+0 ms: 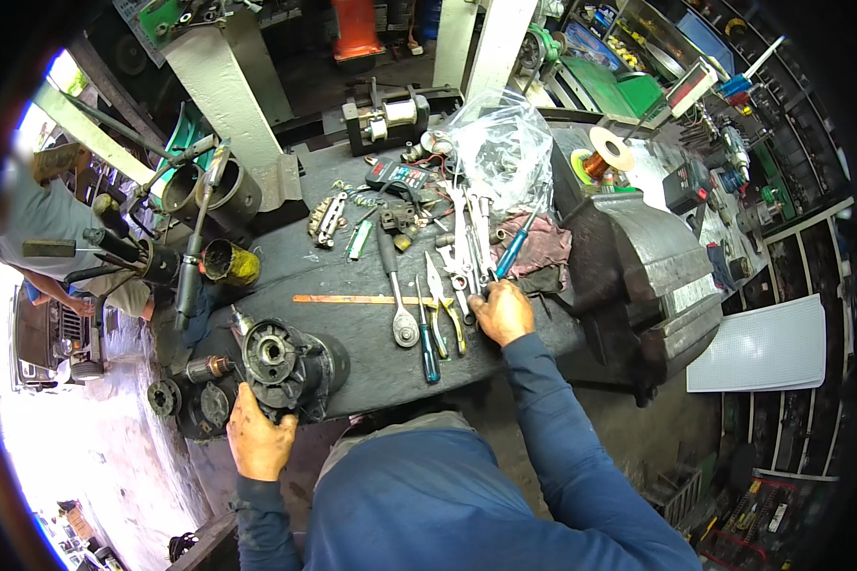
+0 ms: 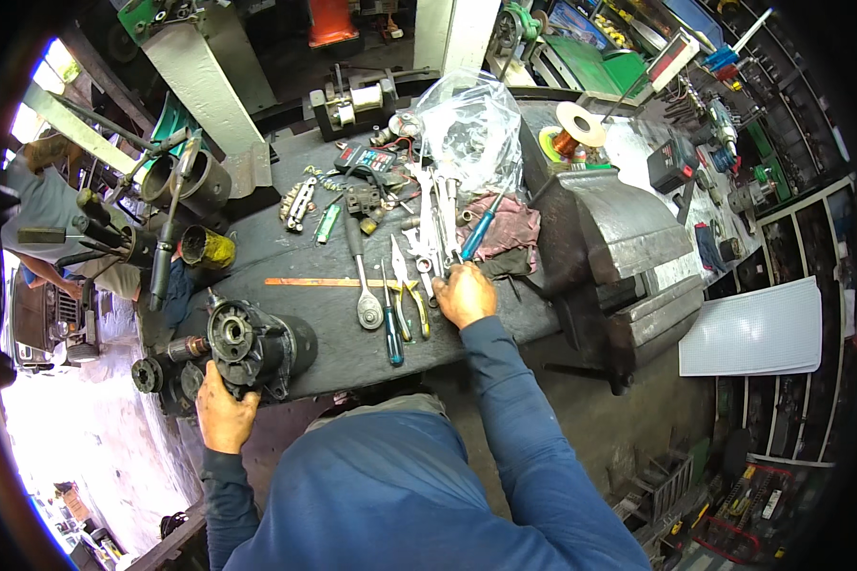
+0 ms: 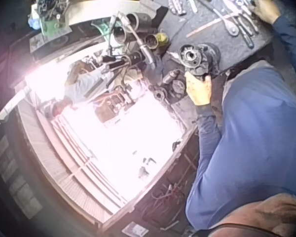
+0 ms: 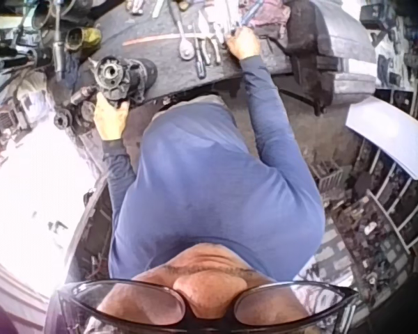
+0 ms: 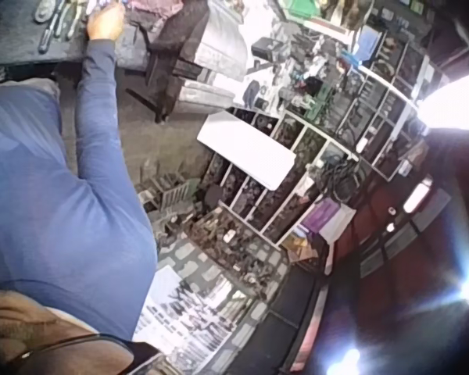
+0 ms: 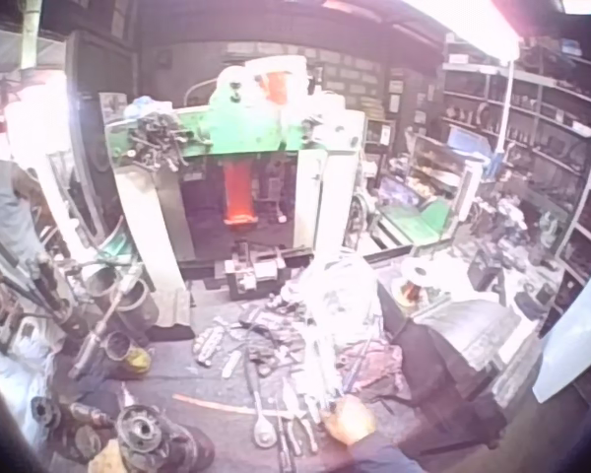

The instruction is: The person disassembles a mechanical component on a workbench using a screwdriver, pliers, and wrenches. They remove small internal parts, inspect them, and place them on the table while another person stands nearby.

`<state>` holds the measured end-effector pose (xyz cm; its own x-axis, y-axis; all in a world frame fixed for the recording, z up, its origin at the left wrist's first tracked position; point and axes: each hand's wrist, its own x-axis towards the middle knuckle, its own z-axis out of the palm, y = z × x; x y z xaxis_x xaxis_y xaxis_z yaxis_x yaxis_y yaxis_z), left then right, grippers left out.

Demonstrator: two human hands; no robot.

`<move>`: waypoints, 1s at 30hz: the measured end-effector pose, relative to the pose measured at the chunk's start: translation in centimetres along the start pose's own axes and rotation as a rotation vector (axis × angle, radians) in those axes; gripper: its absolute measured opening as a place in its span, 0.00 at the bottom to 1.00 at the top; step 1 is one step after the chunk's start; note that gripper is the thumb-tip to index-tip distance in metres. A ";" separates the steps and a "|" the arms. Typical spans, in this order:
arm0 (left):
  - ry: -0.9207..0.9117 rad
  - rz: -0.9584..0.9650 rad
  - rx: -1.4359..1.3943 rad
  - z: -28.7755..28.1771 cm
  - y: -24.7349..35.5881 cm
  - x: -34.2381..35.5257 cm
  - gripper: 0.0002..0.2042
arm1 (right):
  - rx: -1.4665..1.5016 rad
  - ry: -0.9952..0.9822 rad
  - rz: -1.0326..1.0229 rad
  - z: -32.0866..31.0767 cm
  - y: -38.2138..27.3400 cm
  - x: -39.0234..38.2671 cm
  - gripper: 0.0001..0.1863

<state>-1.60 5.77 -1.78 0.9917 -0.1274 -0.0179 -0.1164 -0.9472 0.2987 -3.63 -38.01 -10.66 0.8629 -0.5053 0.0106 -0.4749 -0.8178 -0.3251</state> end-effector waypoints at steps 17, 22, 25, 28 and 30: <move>-0.017 0.018 -0.027 -0.3 0.4 0.3 0.37 | -0.033 0.408 0.125 -5.4 2.2 3.5 0.29; -0.009 0.006 -0.081 -1.0 1.0 0.3 0.33 | -0.030 0.016 0.021 -1.3 0.8 1.4 0.20; 0.010 0.031 -0.032 -1.4 1.4 0.4 0.31 | -0.244 -0.090 0.041 2.0 0.1 0.7 0.22; -0.055 -0.008 -0.078 -1.7 1.3 0.4 0.36 | -0.095 -0.026 0.095 3.3 0.8 1.2 0.19; -0.017 0.027 -0.108 -1.7 1.2 0.2 0.38 | 0.010 0.157 -0.048 2.3 0.9 1.4 0.19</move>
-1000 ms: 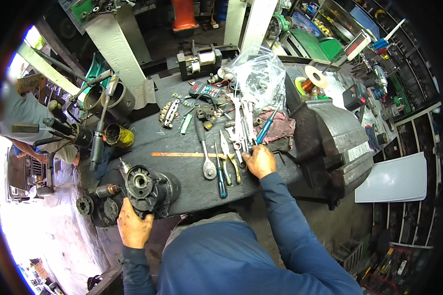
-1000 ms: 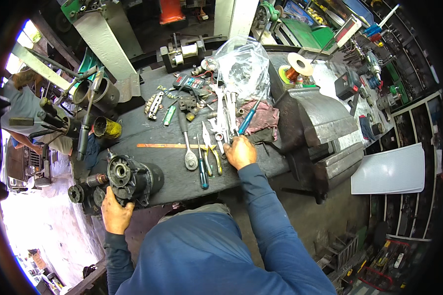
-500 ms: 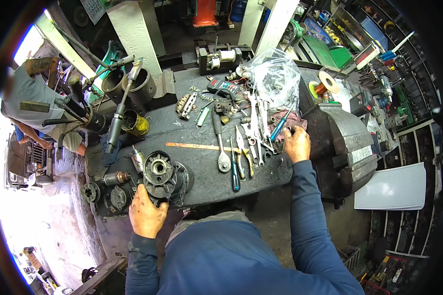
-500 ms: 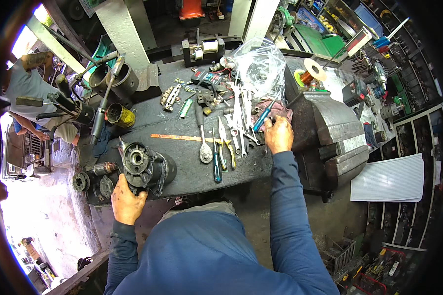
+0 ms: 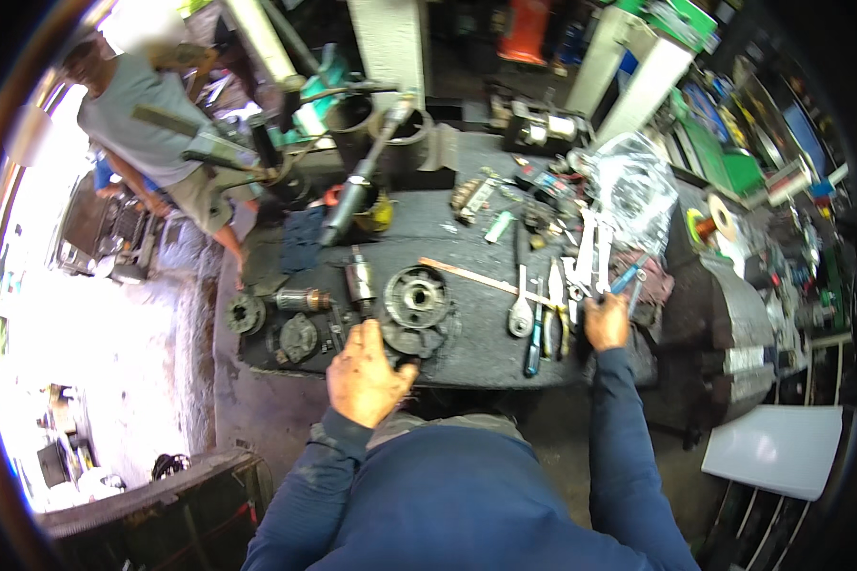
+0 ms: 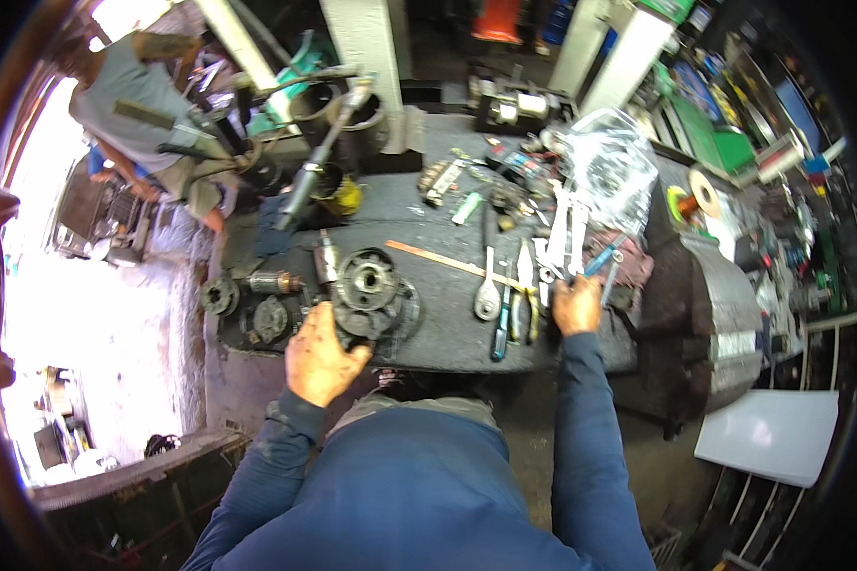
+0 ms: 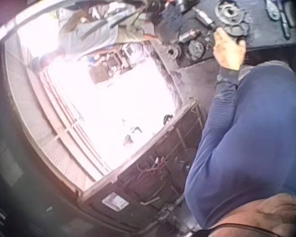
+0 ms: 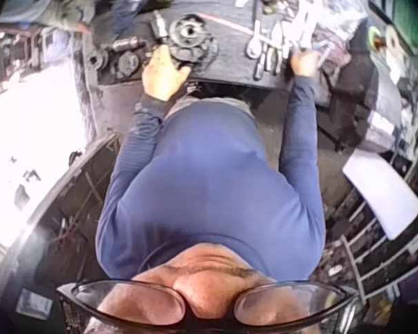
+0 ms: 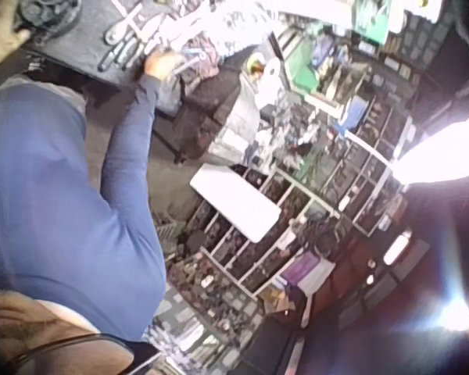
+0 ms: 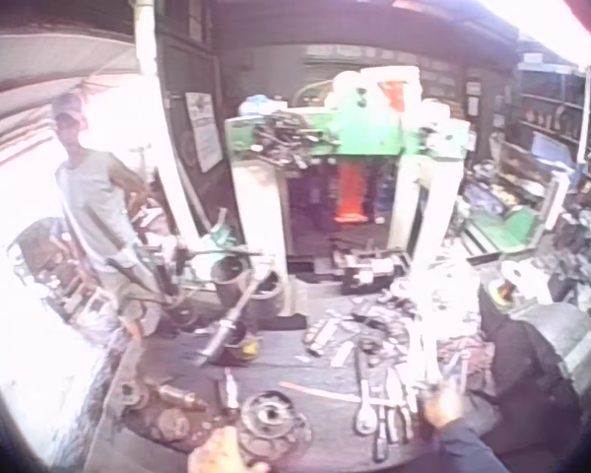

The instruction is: The person disassembles a mechanical component on a workbench using a screwdriver, pliers, and wrenches. They remove small internal parts, inspect them, and place them on the table while another person stands nearby.

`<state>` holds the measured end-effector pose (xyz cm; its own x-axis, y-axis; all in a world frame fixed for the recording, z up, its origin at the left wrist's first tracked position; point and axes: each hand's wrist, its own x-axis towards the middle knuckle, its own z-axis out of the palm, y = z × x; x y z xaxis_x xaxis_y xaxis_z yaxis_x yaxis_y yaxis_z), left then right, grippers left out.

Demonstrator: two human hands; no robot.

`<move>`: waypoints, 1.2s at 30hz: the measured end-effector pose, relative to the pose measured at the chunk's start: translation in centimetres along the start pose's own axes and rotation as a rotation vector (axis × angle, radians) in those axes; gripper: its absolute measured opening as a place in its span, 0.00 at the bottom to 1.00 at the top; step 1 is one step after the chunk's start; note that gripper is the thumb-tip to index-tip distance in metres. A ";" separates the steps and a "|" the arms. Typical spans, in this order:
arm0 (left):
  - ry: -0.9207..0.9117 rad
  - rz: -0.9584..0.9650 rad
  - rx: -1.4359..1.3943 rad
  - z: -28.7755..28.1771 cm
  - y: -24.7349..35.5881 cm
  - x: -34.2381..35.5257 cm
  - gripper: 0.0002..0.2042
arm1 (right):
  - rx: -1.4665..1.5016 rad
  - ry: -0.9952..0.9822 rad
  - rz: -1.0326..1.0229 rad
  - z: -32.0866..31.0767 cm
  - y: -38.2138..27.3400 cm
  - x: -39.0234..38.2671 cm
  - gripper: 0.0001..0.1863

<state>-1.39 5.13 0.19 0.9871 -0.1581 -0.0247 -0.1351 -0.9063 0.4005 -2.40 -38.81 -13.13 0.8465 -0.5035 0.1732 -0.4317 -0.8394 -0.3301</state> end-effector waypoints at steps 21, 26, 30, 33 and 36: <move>0.550 0.612 -0.255 3.8 -2.2 -1.1 0.27 | -0.038 -0.154 -0.867 -14.5 -22.4 -11.1 0.15; 0.538 0.636 -0.257 3.4 -2.3 -1.2 0.25 | -0.056 -0.263 -0.755 -14.4 -22.7 -11.3 0.15; 0.540 0.676 -0.246 3.3 -2.4 -1.1 0.24 | -0.187 -0.186 -0.784 -14.1 -22.6 -12.1 0.17; 0.541 0.692 -0.239 3.3 -2.4 -1.0 0.23 | -0.108 -0.250 -0.712 -14.0 -22.5 -12.4 0.18; 0.538 0.707 -0.208 3.3 -2.4 -0.9 0.23 | -0.029 -0.296 -0.756 -14.2 -22.4 -11.1 0.14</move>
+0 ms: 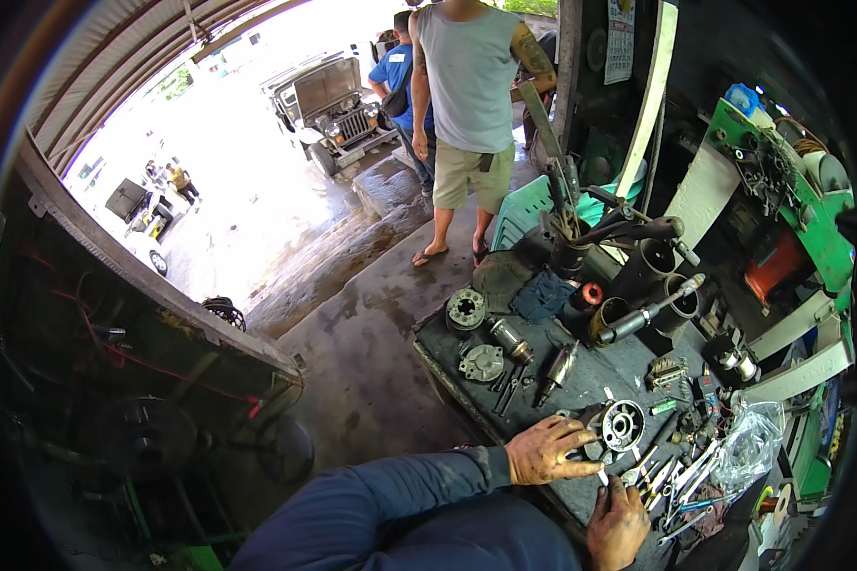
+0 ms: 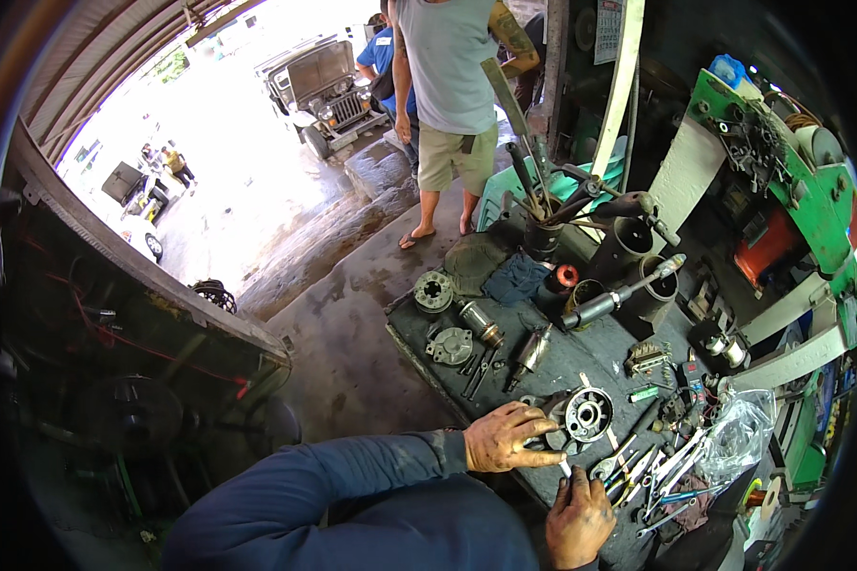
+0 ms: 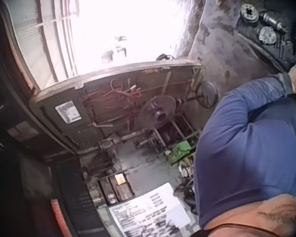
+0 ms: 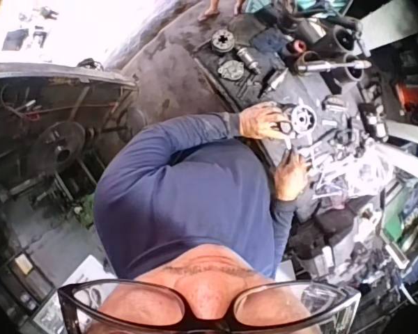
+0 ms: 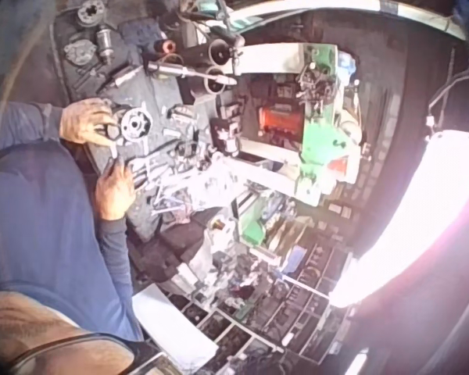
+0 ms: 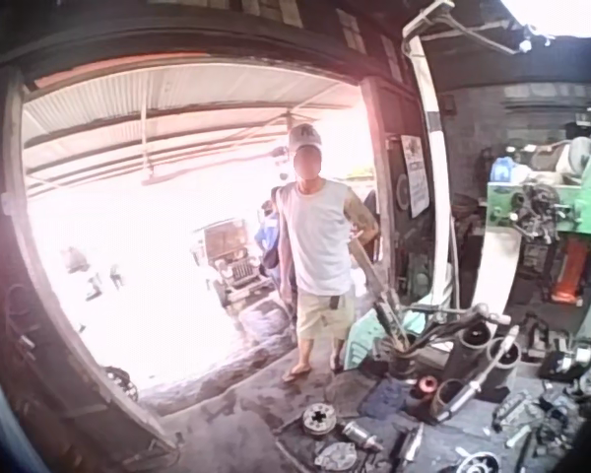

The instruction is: The person disassembles a mechanical component on a workbench using a screwdriver, pliers, and wrenches. They remove small internal parts, inspect them, and place them on the table while another person stands nearby.

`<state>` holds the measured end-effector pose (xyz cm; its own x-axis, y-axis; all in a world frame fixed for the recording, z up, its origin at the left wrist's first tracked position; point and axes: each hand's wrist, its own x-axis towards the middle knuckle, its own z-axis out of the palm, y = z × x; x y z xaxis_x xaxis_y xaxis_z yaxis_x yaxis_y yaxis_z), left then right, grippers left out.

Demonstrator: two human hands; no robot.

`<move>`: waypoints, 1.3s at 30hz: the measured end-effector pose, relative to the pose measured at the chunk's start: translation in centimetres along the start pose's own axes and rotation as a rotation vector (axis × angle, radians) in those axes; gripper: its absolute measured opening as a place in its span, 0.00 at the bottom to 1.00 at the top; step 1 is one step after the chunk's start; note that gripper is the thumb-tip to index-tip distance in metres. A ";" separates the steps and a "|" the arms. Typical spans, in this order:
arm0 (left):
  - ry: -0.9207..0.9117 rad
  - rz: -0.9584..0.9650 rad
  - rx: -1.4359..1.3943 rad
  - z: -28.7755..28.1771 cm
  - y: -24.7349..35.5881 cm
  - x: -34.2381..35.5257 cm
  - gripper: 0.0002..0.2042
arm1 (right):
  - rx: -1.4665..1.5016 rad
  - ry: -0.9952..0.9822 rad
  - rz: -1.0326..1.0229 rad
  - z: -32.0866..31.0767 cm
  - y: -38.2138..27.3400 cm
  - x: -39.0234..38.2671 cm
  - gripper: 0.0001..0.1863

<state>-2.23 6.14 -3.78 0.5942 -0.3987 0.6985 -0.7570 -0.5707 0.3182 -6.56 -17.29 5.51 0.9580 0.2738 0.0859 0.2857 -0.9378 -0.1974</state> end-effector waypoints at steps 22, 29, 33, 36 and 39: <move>-0.096 0.101 0.036 -0.1 -1.3 -0.1 0.25 | 0.061 -0.040 -0.393 -0.8 4.6 3.5 0.16; -0.158 -0.045 0.023 -0.8 -0.3 0.3 0.27 | 0.018 0.032 -0.441 0.4 4.3 3.1 0.12; -0.199 -0.240 0.122 -0.8 2.9 0.5 0.40 | -0.028 0.059 -0.432 0.7 3.7 2.9 0.09; -0.320 -0.489 0.199 0.1 4.9 1.9 0.58 | -0.093 0.099 -0.442 1.0 3.1 2.9 0.08; -0.336 -0.601 0.225 0.8 5.2 3.6 0.65 | -0.126 0.124 -0.420 1.2 2.6 2.8 0.08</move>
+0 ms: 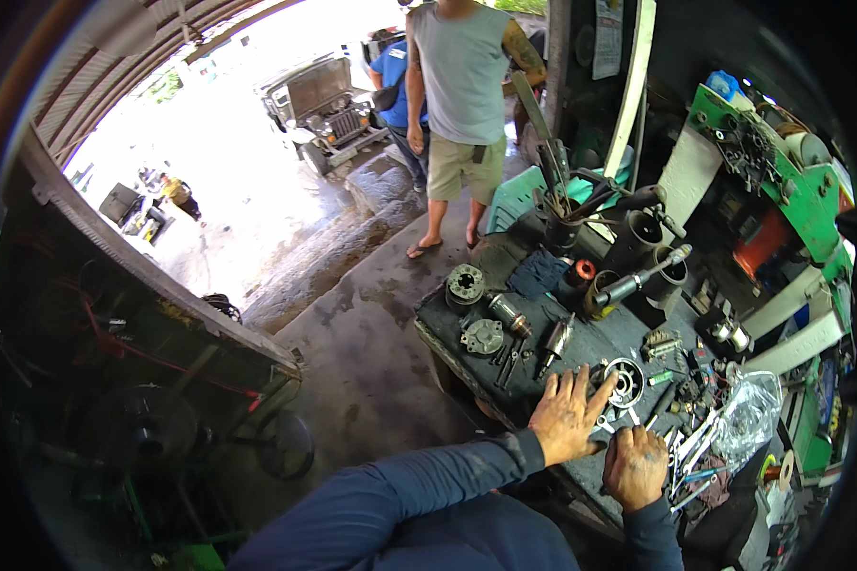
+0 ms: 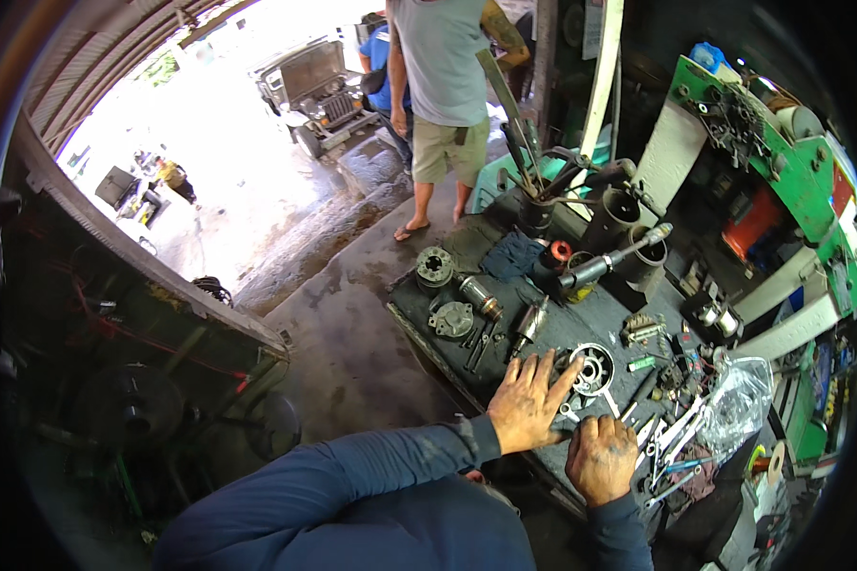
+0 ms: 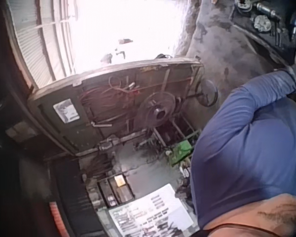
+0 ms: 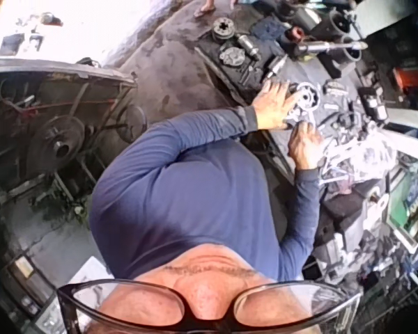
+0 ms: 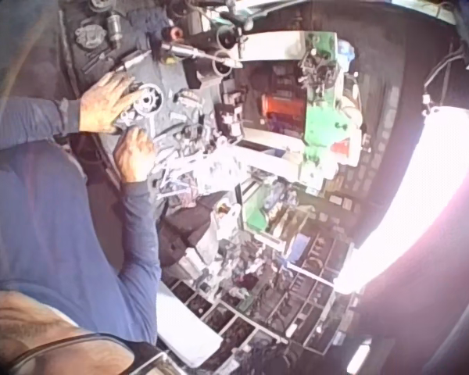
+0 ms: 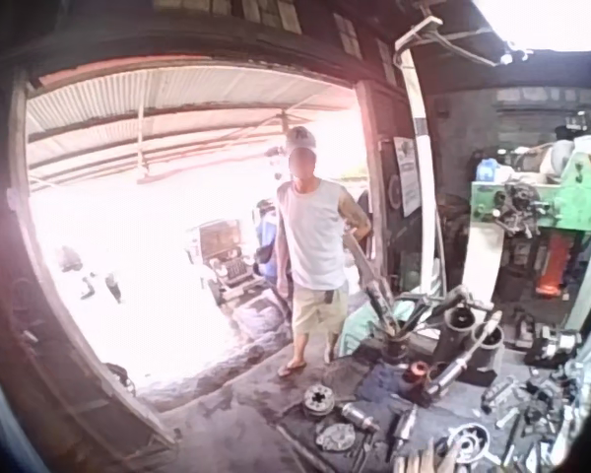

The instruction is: The person disassembles a mechanical component on a workbench using a screwdriver, pliers, and wrenches. They remove small internal parts, inspect them, and place them on the table while another person stands nearby.

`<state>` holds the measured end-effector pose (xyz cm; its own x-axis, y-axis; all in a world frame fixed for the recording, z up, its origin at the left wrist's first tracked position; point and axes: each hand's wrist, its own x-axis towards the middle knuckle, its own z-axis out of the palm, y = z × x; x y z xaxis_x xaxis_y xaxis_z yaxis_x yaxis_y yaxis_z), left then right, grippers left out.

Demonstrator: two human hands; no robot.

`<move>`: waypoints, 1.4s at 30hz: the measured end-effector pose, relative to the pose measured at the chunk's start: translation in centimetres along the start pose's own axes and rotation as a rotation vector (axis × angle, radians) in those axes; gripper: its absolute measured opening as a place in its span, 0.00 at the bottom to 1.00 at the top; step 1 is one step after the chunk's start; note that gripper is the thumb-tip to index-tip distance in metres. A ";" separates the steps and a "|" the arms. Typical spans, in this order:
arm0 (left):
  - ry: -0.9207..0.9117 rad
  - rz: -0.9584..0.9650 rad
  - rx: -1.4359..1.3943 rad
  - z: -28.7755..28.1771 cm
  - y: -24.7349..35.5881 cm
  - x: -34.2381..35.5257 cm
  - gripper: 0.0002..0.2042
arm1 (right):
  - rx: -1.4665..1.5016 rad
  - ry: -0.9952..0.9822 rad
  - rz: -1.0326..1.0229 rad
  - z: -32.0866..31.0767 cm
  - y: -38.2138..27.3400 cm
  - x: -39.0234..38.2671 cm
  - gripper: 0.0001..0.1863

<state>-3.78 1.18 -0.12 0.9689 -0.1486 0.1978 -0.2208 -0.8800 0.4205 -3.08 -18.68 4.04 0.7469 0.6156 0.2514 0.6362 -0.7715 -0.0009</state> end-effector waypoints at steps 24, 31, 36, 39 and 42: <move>-0.055 0.327 0.150 -0.9 -5.9 4.7 0.55 | -0.134 0.025 0.046 2.1 -1.7 1.2 0.18; -0.128 0.280 0.150 -2.9 -5.0 5.4 0.53 | -0.175 0.039 0.196 1.6 -3.7 1.4 0.13; -0.244 0.165 0.215 -8.0 -2.0 8.1 0.52 | 0.109 0.272 0.428 -2.7 -2.0 0.4 0.16; -0.393 0.150 0.153 -11.5 -1.1 10.8 0.51 | 0.240 0.134 0.468 -5.0 0.9 -1.0 0.15; -0.552 0.150 0.191 -12.2 -0.2 13.0 0.52 | 0.292 0.097 0.375 -5.0 2.9 -1.4 0.15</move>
<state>7.48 4.98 13.19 0.8549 -0.4442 -0.2681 -0.3848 -0.8894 0.2469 -3.27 -22.59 8.54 0.9224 0.2751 0.2711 0.3647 -0.8514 -0.3769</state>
